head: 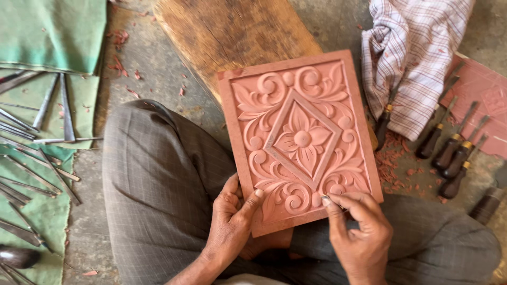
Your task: The person is sitting on the floor and carving a decorative floral pattern into a rectangular piece of reddish wood. They use a small chisel to refine the details of the design, which includes a central flower and surrounding leaves.
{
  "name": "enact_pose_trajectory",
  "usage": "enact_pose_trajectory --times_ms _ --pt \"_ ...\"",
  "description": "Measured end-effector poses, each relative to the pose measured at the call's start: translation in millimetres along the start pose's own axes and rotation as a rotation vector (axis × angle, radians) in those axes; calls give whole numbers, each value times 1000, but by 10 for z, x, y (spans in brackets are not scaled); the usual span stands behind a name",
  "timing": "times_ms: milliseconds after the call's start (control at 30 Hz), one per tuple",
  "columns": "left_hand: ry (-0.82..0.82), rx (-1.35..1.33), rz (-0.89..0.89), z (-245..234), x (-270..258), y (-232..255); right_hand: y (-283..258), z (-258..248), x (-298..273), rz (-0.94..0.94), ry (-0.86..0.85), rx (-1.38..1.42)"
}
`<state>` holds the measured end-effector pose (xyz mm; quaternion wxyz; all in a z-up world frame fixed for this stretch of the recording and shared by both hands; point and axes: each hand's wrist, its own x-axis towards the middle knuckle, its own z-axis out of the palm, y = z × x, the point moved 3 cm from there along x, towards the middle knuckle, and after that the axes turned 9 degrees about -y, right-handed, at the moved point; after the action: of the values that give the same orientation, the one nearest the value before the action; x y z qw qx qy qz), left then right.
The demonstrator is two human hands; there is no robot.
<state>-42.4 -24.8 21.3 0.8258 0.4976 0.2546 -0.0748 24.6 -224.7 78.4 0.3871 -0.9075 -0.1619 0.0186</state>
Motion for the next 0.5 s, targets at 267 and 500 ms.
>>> enact_pose_trajectory --times_ms 267,500 --pt "17 -88 274 -102 257 222 -302 463 269 -197 58 -160" --pt "11 -75 232 -105 284 186 -300 493 181 -230 -45 -246"
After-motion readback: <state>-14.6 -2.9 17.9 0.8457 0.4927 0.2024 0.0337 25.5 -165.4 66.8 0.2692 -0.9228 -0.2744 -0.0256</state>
